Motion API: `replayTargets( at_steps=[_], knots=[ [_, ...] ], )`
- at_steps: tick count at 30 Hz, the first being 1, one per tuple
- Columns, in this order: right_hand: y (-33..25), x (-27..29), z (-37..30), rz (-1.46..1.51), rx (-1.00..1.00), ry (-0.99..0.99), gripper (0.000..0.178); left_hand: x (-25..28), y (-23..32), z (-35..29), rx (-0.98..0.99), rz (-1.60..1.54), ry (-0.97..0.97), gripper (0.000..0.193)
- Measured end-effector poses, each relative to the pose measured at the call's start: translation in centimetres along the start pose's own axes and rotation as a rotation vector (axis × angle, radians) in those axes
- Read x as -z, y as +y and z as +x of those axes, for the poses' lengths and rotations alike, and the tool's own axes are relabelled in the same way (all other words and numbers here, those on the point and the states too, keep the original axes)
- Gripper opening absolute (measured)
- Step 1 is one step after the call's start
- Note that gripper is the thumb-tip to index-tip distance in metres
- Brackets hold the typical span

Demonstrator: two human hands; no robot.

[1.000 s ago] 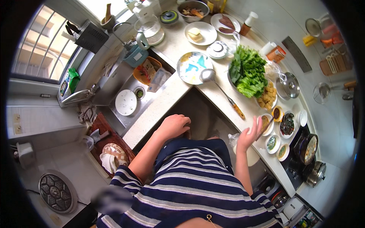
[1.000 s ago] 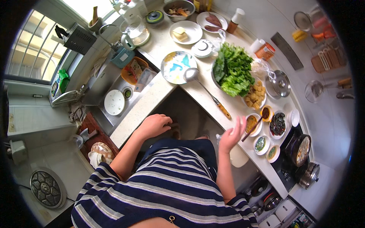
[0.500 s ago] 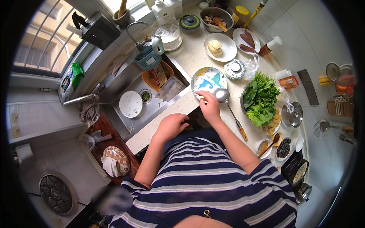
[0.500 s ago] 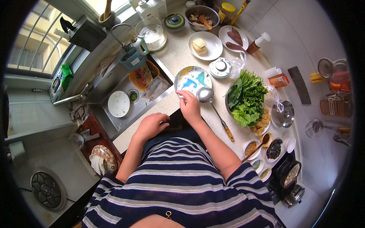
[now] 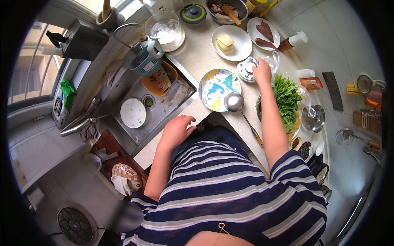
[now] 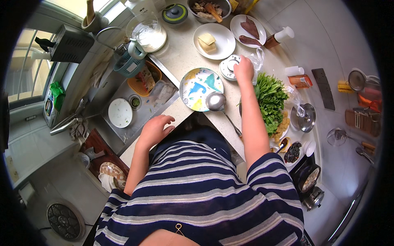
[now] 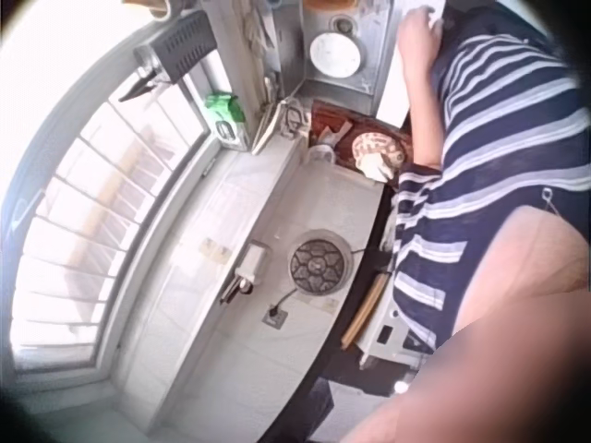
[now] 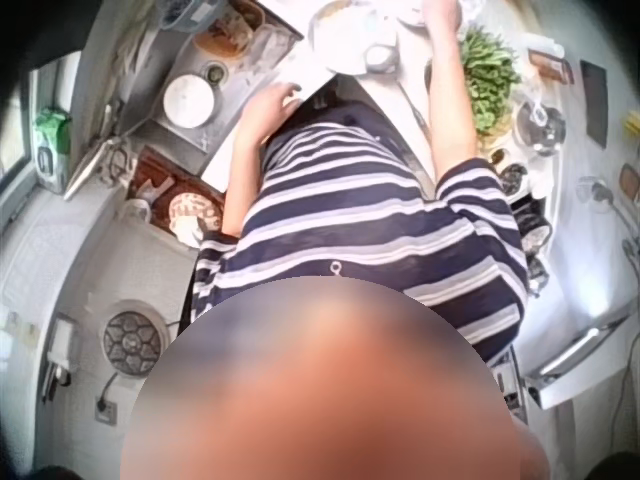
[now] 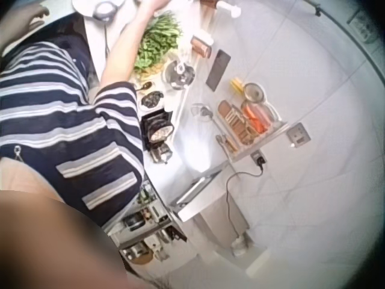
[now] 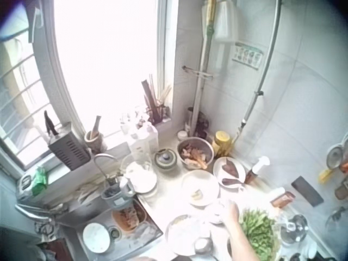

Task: The person prepares a hot pot meal by adding ingredients to a pot on the stove, ladling broth into bowls, and filling a kettle with water. They handle various bowls, a ladle, chopsticks, and a kettle while moving between the stove and sink.

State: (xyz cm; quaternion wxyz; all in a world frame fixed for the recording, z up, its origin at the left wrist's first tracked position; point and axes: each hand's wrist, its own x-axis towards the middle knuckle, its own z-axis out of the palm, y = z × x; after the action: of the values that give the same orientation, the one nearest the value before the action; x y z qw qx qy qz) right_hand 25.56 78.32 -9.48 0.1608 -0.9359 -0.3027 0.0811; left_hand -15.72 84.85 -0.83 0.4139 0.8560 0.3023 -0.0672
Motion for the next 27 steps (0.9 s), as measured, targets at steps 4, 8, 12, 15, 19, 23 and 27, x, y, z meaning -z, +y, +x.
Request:
replayTargets(
  at_steps=[4, 8, 12, 15, 19, 23, 27],
  knots=[
    [1.9, -0.2, 4.9, -0.155, -0.084, -0.258, 0.054, 1.8, 0.1, 1.5, -0.043, 0.039, -0.023, 0.023],
    [1.4, -0.3, 6.0, -0.251, -0.082, -0.384, 0.059, 2.9, -0.8, 1.8, -0.072, 0.054, -0.010, 0.021],
    [1.6, 0.1, 4.9, -0.144, -0.074, -0.308, 0.058, 3.4, -2.1, 1.5, -0.078, 0.058, 0.005, 0.021],
    [1.1, 0.4, 2.6, -0.107, -0.010, -0.178, 0.055, 3.6, -3.0, 1.1, -0.076, 0.061, 0.009, 0.021],
    [-0.1, 1.8, -0.9, 0.039, 0.027, -0.132, 0.042, 3.7, -3.5, 0.7, -0.072, 0.057, 0.007, 0.021],
    [-4.4, 6.2, -4.2, 0.161, 0.018, -0.016, 0.035, 4.3, -3.4, 0.6, -0.095, 0.004, -0.010, 0.024],
    [-9.5, 9.9, -7.3, 0.724, 0.075, -0.166, 0.033, 4.4, -2.4, 1.5, -0.179, -0.138, 0.189, 0.042]
  ],
)
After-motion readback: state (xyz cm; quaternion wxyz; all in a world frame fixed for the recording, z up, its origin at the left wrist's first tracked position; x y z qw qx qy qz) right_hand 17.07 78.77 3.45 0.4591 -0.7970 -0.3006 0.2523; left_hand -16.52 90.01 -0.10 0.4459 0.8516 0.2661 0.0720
